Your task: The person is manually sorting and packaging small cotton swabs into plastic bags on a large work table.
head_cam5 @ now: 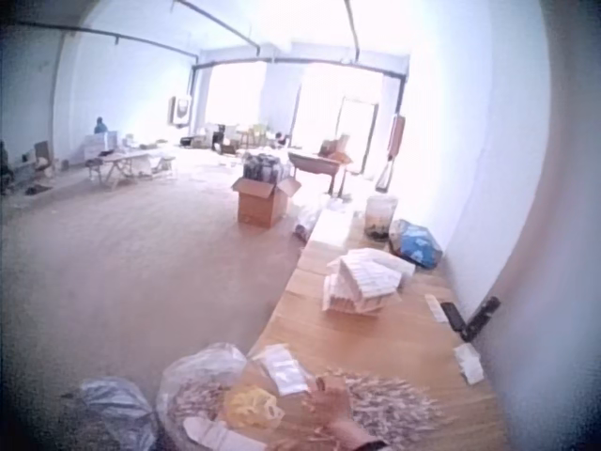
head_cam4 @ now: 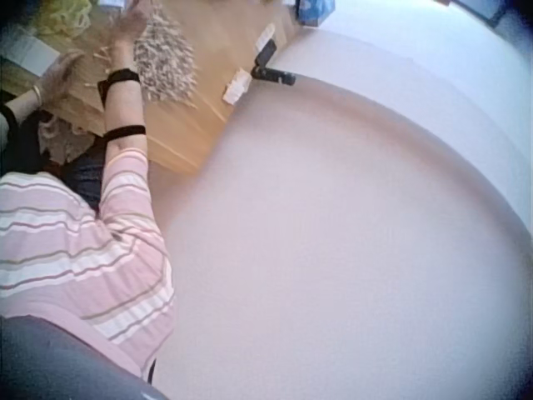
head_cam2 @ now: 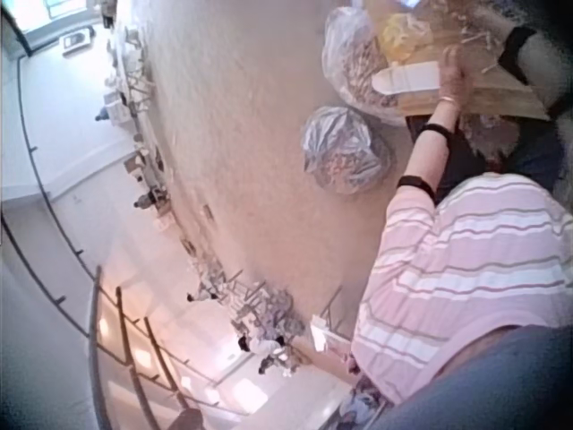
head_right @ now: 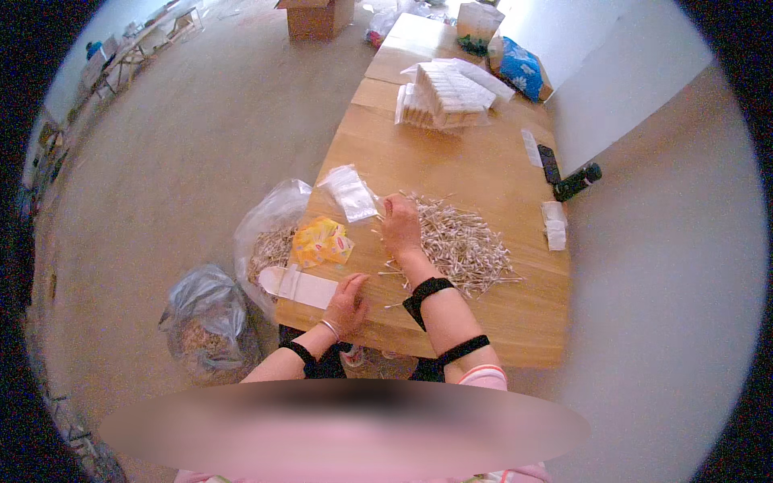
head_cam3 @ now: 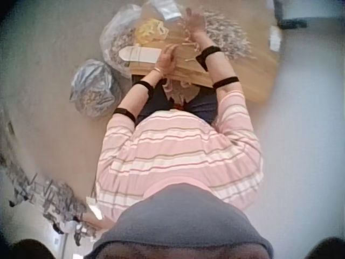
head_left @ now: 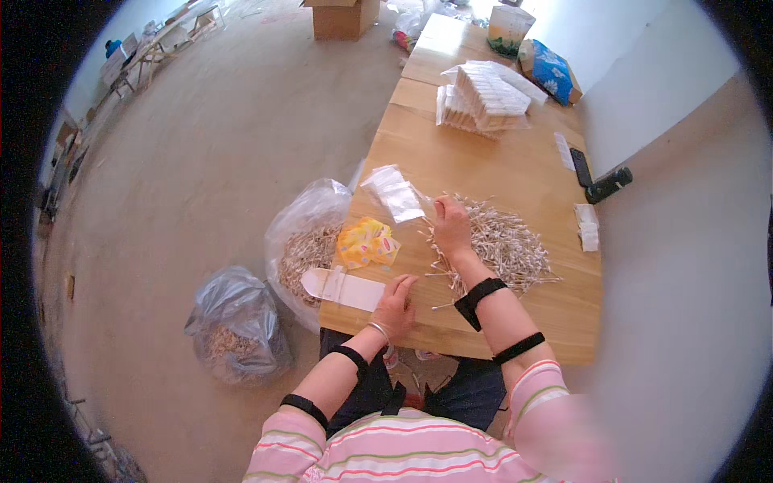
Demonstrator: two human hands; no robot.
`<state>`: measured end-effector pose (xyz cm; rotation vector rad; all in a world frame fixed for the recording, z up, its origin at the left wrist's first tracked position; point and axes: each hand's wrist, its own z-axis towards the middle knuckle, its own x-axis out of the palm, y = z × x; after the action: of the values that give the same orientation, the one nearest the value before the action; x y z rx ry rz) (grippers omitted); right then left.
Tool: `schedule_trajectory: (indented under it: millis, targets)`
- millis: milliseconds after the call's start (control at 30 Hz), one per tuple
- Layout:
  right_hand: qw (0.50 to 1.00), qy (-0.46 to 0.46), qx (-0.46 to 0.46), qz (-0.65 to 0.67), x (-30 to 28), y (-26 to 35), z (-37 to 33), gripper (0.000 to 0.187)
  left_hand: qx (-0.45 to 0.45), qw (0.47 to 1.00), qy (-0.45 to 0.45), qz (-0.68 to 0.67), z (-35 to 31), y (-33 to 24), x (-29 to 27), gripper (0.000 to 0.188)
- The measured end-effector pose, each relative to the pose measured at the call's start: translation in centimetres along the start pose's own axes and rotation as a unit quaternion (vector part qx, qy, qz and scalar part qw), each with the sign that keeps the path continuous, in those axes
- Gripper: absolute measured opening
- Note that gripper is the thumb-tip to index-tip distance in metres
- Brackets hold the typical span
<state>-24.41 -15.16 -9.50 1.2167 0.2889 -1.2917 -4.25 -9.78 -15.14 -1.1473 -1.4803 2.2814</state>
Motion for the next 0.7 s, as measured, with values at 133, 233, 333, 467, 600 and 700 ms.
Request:
schedule_trajectory:
  millis: [133,233,333,467,600,700]
  targets:
    - [0.994,-0.028,0.075,0.075,-3.2,0.6,-0.6,0.012,0.024,1.0,-0.005,0.003,-0.1,0.8,0.2,0.058]
    - [0.991,0.1,0.015,0.084,-6.2,1.5,-1.8,0.015,0.0,1.0,-0.023,0.012,0.1,0.9,-0.3,0.061]
    - [0.95,0.301,-0.029,0.071,-8.7,2.7,-3.5,0.016,0.021,0.989,-0.143,0.019,1.2,-0.2,-1.6,0.069]
    - [0.909,0.4,-0.078,0.091,-9.6,5.2,-4.9,0.017,0.091,0.988,-0.118,0.044,2.5,-2.5,-5.9,0.044]
    - [0.946,0.26,0.017,0.195,-7.7,6.2,-6.9,0.024,-0.114,0.975,-0.094,-0.166,2.3,-4.3,-7.5,0.017]
    - [0.895,0.268,0.104,0.342,-5.7,8.5,-9.2,0.033,-0.163,0.917,-0.235,-0.279,1.4,-1.0,-9.1,0.015]
